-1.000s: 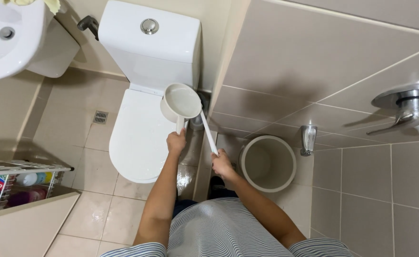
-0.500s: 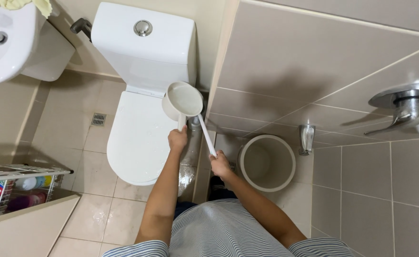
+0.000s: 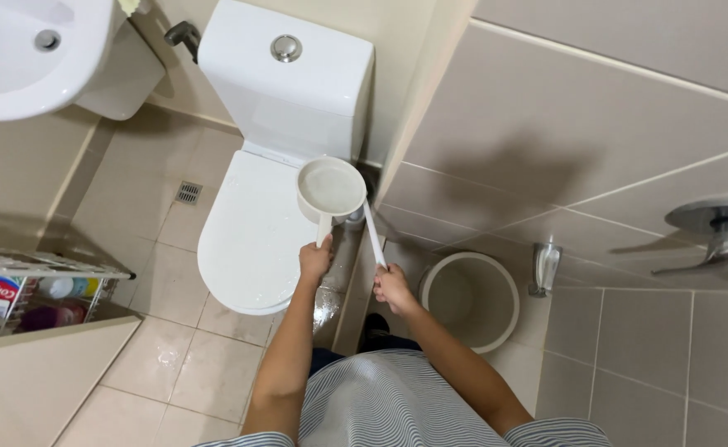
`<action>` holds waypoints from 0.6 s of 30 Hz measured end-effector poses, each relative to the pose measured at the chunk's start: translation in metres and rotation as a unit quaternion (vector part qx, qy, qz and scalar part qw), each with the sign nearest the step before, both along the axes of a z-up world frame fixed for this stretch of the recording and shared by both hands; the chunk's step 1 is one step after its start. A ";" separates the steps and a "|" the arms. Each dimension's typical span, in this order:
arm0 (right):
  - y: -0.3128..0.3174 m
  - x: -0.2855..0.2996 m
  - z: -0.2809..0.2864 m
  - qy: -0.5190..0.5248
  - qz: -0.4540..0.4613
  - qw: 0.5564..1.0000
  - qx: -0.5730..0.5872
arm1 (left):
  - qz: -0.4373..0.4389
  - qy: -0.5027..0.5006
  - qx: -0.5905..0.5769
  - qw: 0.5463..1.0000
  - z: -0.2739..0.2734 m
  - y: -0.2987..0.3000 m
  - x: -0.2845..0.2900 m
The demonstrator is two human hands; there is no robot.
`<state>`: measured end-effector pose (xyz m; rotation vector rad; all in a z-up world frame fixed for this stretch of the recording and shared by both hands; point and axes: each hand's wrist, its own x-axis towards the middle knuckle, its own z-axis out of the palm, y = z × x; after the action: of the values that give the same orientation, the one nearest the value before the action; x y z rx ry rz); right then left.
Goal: Clean the toilet bowl using a brush, water scoop, and bidet sprayer.
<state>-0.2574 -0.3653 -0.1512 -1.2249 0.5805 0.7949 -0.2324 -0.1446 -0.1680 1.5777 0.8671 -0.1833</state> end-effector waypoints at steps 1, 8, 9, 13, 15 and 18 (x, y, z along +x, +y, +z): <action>-0.002 0.000 0.000 -0.001 0.007 1.000 0.000 | 0.007 -0.001 0.000 1.000 0.006 0.000 -0.004; -0.018 0.009 0.016 0.020 0.018 0.995 0.092 | 0.039 -0.053 -0.081 0.995 0.056 -0.009 -0.014; -0.019 0.011 0.018 0.028 0.025 0.993 0.111 | 0.037 -0.068 -0.084 0.993 0.062 -0.010 -0.012; -0.011 0.024 0.024 0.043 0.032 0.992 0.113 | 0.049 -0.121 -0.107 0.986 0.087 -0.015 0.007; -0.004 0.031 0.019 0.082 0.021 0.989 0.119 | 0.049 -0.138 -0.117 0.982 0.117 -0.016 0.023; 0.009 0.042 0.003 0.097 0.010 0.986 0.135 | 0.033 -0.153 -0.109 0.982 0.135 -0.009 0.056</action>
<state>-0.2153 -0.3562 -0.1481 -0.9120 0.5973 0.9845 -0.1769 -0.1535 -0.0331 1.3278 0.6341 0.0132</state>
